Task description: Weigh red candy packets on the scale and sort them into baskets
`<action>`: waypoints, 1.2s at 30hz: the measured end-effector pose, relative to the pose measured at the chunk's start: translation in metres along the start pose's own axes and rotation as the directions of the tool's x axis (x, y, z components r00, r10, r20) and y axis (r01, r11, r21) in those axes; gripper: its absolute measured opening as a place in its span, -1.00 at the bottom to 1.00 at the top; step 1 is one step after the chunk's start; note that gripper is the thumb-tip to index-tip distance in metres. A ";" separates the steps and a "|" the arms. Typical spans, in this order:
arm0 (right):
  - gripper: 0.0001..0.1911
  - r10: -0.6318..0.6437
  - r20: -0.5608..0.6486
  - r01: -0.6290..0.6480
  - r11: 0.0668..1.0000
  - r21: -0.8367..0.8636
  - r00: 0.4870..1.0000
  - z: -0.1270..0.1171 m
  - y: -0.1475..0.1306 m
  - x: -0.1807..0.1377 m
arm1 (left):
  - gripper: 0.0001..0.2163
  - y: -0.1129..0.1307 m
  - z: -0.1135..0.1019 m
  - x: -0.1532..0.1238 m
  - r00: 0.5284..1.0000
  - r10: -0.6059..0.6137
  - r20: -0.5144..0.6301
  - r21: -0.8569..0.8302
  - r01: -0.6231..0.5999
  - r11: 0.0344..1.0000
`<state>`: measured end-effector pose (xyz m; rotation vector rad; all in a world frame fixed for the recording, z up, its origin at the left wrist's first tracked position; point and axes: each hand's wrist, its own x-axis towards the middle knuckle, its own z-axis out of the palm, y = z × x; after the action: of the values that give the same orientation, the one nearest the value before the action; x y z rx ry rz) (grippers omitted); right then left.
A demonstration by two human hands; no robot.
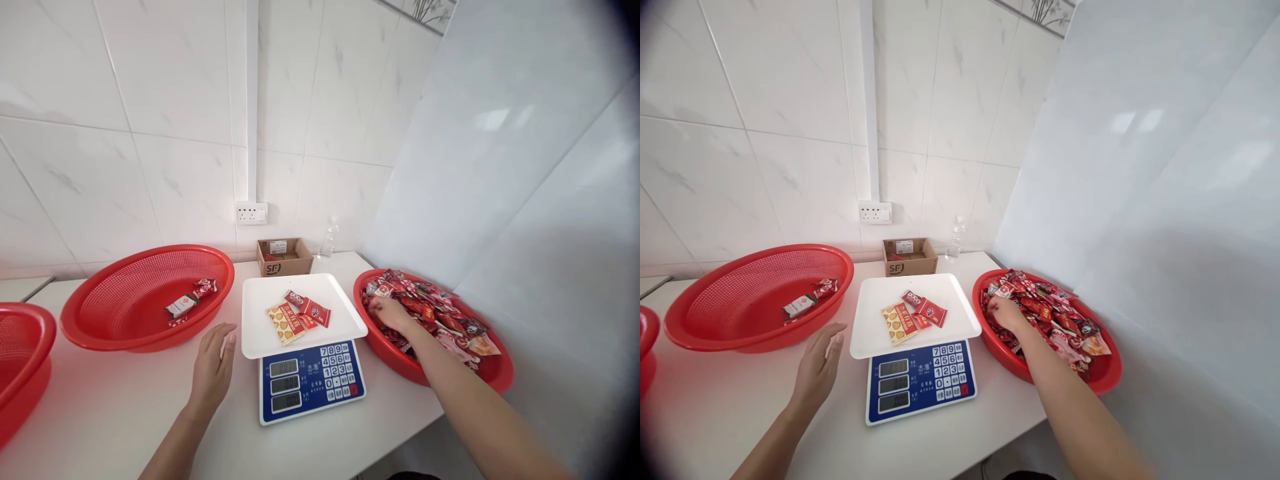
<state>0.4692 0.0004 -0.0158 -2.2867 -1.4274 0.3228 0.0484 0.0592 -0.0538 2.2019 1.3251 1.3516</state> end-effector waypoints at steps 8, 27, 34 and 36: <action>-0.72 0.076 -0.232 -0.053 0.993 0.104 0.970 -0.013 0.001 0.001 | -0.69 0.001 0.000 0.000 1.000 -0.002 -0.014 -0.018 0.001 1.000; -0.58 -0.617 0.019 0.612 0.784 0.102 0.787 0.048 -0.158 -0.037 | -0.74 0.005 -0.003 0.000 0.999 -0.003 -0.048 -0.055 0.000 0.998; -0.31 -0.531 0.398 0.615 0.780 -0.117 0.748 0.061 -0.158 -0.042 | -0.77 0.005 -0.001 -0.002 0.999 0.025 -0.046 -0.070 -0.029 0.997; -0.32 -0.523 0.407 0.612 0.781 -0.122 0.749 0.058 -0.160 -0.041 | -0.77 0.005 -0.001 -0.002 0.999 0.029 -0.043 -0.073 -0.032 0.997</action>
<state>0.2995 0.0379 0.0073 -1.8759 -2.3959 0.3850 0.0502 0.0543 -0.0519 2.1651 1.2393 1.4413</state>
